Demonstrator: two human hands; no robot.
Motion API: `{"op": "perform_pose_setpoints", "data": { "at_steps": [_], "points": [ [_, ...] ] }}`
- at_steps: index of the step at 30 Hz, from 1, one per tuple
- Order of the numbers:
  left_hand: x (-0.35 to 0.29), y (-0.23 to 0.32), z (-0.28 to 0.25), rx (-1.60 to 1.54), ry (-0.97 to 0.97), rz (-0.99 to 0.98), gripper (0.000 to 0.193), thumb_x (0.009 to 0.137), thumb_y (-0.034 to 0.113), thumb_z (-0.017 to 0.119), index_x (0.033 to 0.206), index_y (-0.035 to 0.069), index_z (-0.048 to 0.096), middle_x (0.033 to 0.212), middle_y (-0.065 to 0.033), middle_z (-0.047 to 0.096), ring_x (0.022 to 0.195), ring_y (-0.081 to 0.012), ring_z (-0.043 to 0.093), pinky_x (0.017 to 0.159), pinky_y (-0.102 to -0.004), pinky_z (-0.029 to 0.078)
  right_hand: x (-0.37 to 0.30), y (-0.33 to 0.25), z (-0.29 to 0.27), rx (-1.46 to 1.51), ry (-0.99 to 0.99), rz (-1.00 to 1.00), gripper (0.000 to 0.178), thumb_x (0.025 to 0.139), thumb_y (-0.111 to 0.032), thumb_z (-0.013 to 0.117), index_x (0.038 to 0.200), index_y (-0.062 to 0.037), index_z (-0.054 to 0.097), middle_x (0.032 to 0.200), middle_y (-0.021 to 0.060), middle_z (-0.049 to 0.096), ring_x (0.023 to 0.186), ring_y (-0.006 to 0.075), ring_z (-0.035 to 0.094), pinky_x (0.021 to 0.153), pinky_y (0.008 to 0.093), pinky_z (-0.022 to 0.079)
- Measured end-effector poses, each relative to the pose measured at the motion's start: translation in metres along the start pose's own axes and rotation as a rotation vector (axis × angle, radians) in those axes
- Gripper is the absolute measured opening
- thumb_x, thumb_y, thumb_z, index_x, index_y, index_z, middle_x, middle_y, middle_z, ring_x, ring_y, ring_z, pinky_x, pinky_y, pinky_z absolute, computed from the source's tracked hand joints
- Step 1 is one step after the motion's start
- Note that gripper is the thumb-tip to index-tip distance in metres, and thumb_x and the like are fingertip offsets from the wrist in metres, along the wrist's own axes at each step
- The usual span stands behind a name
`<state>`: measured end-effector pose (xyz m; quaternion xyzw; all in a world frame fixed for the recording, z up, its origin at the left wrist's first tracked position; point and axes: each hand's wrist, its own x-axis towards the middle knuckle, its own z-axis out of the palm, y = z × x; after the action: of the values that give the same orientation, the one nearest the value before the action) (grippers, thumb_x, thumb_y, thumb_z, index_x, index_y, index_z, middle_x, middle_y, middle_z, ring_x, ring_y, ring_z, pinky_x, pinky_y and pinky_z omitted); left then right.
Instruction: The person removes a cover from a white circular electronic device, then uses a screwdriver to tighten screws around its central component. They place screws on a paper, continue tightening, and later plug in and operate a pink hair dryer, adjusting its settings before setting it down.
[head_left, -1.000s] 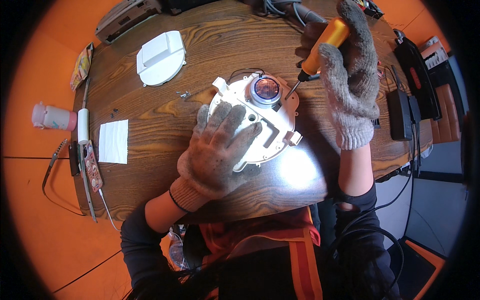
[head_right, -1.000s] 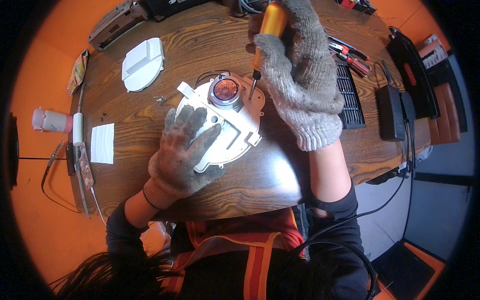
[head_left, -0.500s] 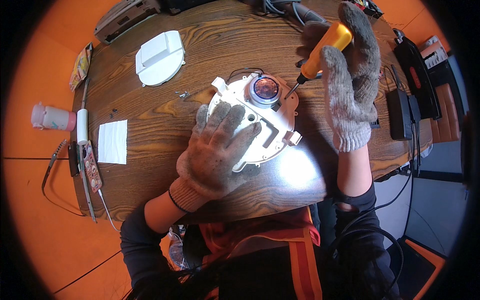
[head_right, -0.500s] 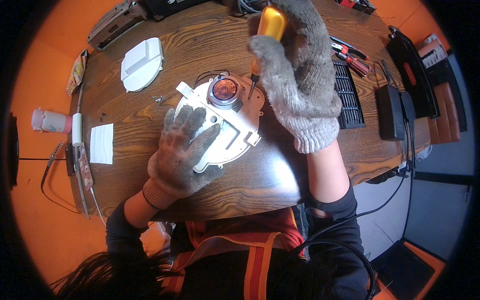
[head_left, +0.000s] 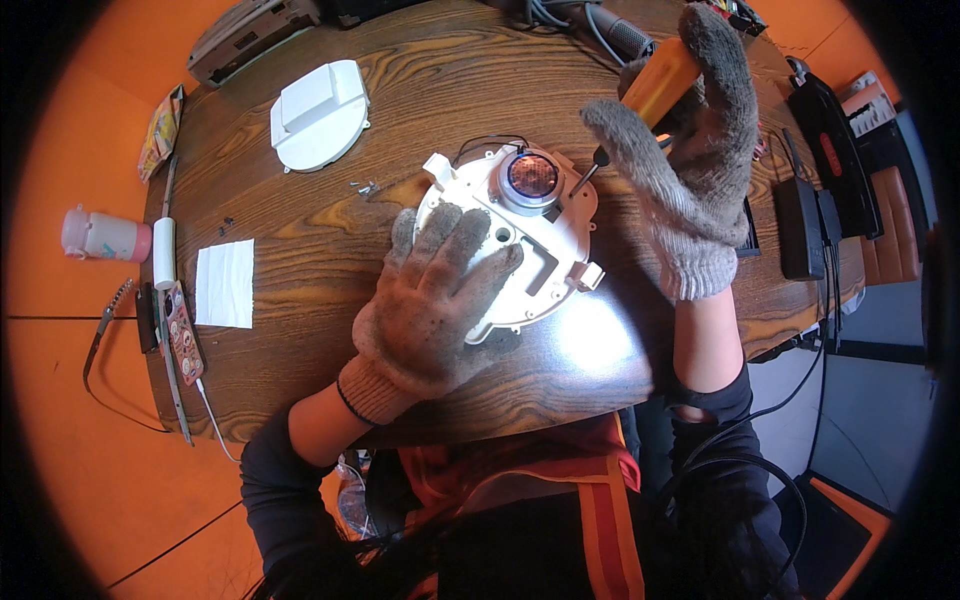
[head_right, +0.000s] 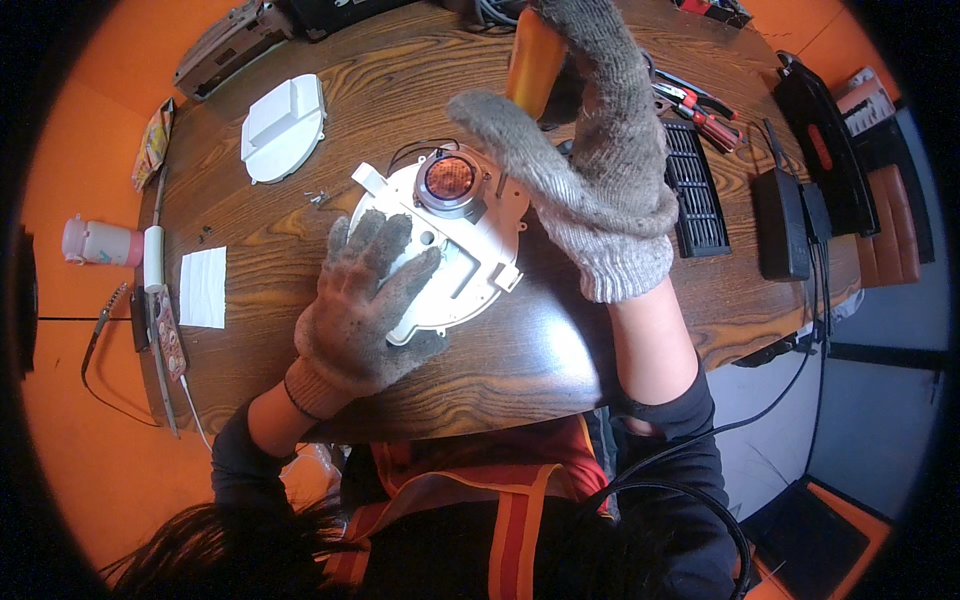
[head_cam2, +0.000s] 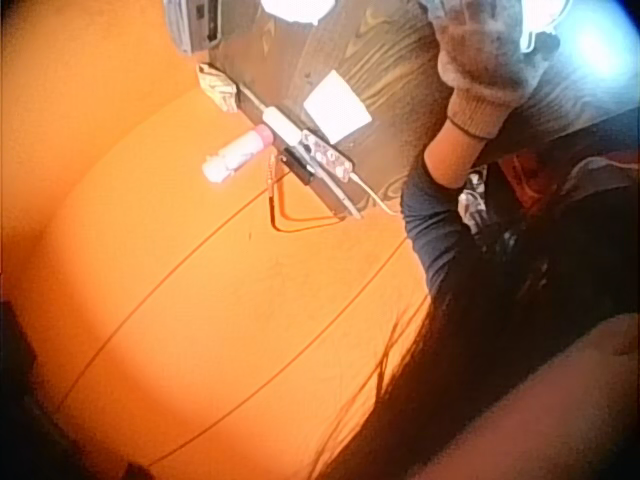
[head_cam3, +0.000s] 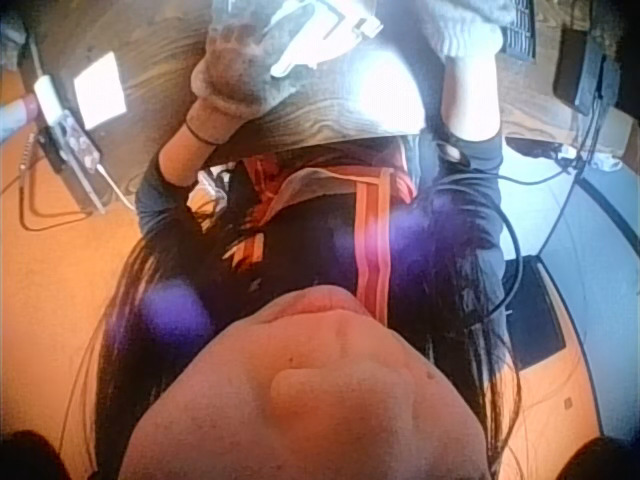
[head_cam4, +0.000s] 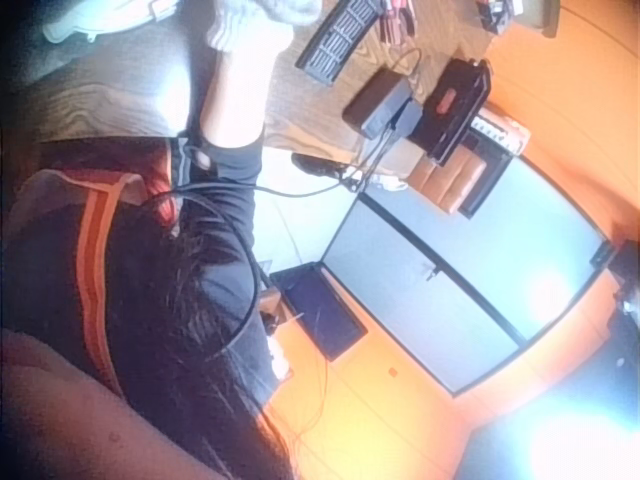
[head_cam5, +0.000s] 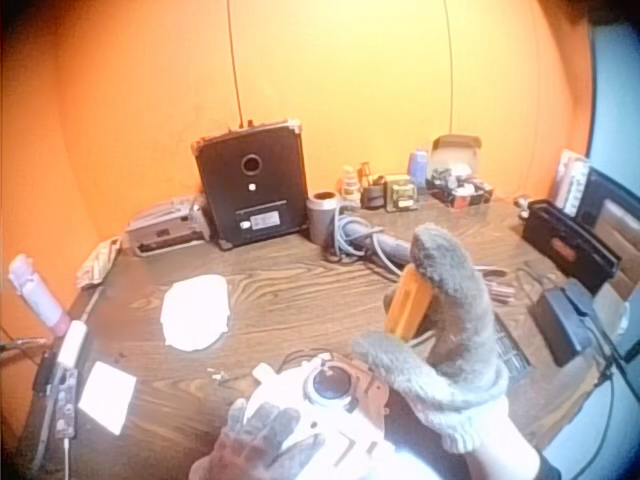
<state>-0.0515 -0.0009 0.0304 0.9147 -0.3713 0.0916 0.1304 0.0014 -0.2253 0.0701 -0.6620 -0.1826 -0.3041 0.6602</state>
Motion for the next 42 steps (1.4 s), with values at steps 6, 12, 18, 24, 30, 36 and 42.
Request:
{"op": "perform_pose_setpoints", "data": {
  "at_steps": [6,12,18,24,30,36,42],
  "points": [
    [-0.002,0.024,-0.010,-0.041,0.010,-0.015,0.062,0.069,0.049,0.067,0.119,0.014,0.058,0.130,-0.0190,0.044,0.124,-0.0373,0.036,0.100,-0.0512,0.033,0.010,-0.007,0.000,0.148,-0.096,0.111,0.064,0.076,-0.007,0.071,0.131,-0.0094,0.039,0.116,0.0123,0.054,0.103,0.0224,0.058,0.083,0.0329,0.053],
    [-0.006,0.039,-0.013,-0.103,-0.081,0.047,0.056,0.070,0.043,0.065,0.117,0.015,0.059,0.127,-0.0185,0.049,0.122,-0.0374,0.040,0.079,-0.0391,0.050,0.016,-0.005,0.009,0.107,-0.049,-0.081,0.077,0.075,0.000,0.070,0.139,-0.0083,0.028,0.136,0.0090,0.039,0.120,0.0189,0.042,0.096,0.0299,0.039],
    [-0.004,0.041,-0.013,-0.040,-0.070,0.089,0.050,0.071,0.040,0.065,0.114,0.015,0.061,0.126,-0.0166,0.050,0.122,-0.0346,0.042,0.074,-0.0335,0.052,0.029,-0.006,0.015,-0.127,-0.114,0.243,0.074,0.083,0.001,0.059,0.143,-0.0117,0.019,0.118,0.0092,0.048,0.098,0.0156,0.051,0.084,0.0287,0.046],
    [-0.003,0.039,-0.012,0.001,-0.031,0.123,0.045,0.072,0.038,0.065,0.111,0.016,0.062,0.124,-0.0158,0.052,0.119,-0.0336,0.045,0.067,-0.0296,0.054,0.023,0.004,0.019,-0.043,-0.128,0.106,0.067,0.084,-0.006,0.058,0.139,-0.0147,0.021,0.109,0.0098,0.051,0.091,0.0168,0.053,0.078,0.0299,0.050],
    [-0.008,0.037,-0.001,0.023,0.034,0.128,0.031,0.081,0.017,0.056,0.111,0.016,0.062,0.127,-0.0169,0.050,0.119,-0.0356,0.046,0.056,-0.0262,0.051,0.018,0.016,0.015,0.076,-0.127,-0.145,0.059,0.078,-0.001,0.067,0.130,-0.0071,0.039,0.119,0.0150,0.053,0.104,0.0252,0.058,0.085,0.0357,0.053],
    [-0.010,0.034,-0.002,0.031,-0.036,0.153,0.035,0.083,0.018,0.050,0.117,0.013,0.056,0.128,-0.0182,0.048,0.118,-0.0358,0.047,0.063,-0.0269,0.052,0.022,0.006,0.021,0.152,-0.102,0.044,0.054,0.084,-0.008,0.062,0.132,-0.0116,0.039,0.107,0.0172,0.060,0.088,0.0249,0.064,0.071,0.0369,0.057],
    [-0.010,0.034,-0.002,0.094,0.049,0.159,0.031,0.081,0.023,0.052,0.110,0.016,0.058,0.124,-0.0139,0.051,0.116,-0.0311,0.048,0.065,-0.0285,0.054,0.029,0.007,0.026,-0.220,-0.038,-0.215,0.057,0.081,-0.008,0.066,0.132,-0.0107,0.039,0.107,0.0160,0.060,0.091,0.0232,0.064,0.076,0.0373,0.056]
  ]
}}
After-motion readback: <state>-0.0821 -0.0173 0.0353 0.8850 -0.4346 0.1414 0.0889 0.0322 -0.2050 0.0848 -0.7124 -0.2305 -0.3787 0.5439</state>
